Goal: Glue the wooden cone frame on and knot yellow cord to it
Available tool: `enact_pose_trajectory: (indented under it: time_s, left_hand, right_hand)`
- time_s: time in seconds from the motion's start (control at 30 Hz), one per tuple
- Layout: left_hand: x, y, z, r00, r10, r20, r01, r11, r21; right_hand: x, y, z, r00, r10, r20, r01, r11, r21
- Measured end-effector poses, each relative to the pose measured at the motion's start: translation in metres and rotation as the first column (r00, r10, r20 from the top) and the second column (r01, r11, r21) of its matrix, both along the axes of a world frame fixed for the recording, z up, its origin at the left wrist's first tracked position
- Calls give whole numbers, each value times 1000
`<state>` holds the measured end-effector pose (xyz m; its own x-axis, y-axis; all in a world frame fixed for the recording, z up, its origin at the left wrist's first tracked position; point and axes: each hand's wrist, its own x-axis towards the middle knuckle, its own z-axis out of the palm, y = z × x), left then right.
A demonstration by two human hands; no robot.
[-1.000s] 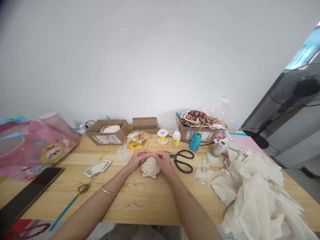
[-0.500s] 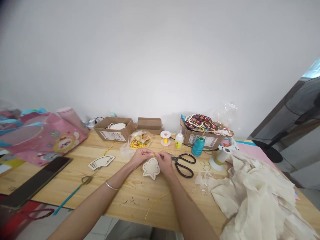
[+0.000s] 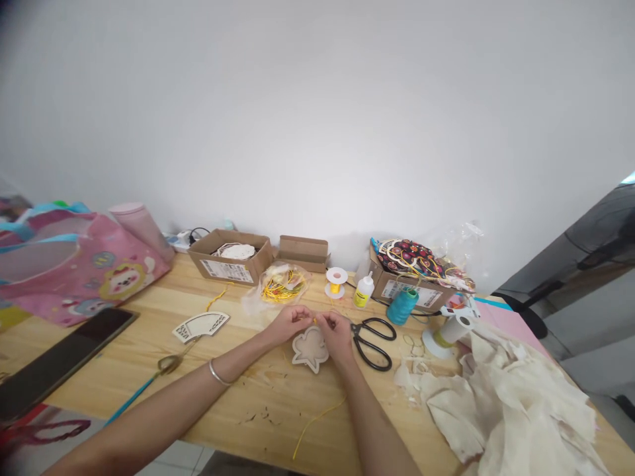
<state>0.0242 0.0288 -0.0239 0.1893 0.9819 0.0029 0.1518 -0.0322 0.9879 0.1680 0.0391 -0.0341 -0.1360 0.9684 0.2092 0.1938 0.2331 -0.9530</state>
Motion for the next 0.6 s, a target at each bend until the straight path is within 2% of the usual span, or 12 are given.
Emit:
enact_pose_trajectory:
  time_s: [0.13, 0.27, 0.43, 0.6]
  left_hand:
    - [3, 0, 3, 999, -30, -44, 29, 999, -18]
    - [3, 0, 2, 999, -8, -49, 6, 1000, -29]
    - [1, -1, 0, 1000, 1, -31, -2, 1000, -9]
    - [-2, -3, 4, 999, -45, -6, 45, 999, 2]
  right_hand:
    - [0, -1, 2, 999, -16, -34, 14, 999, -49]
    - [0, -1, 0, 993, -30, -112, 14, 990, -142]
    - [-1, -2, -2, 988, -26, -153, 2, 987, -158]
    - [-2, -5, 4, 971, -6, -237, -39, 982, -185]
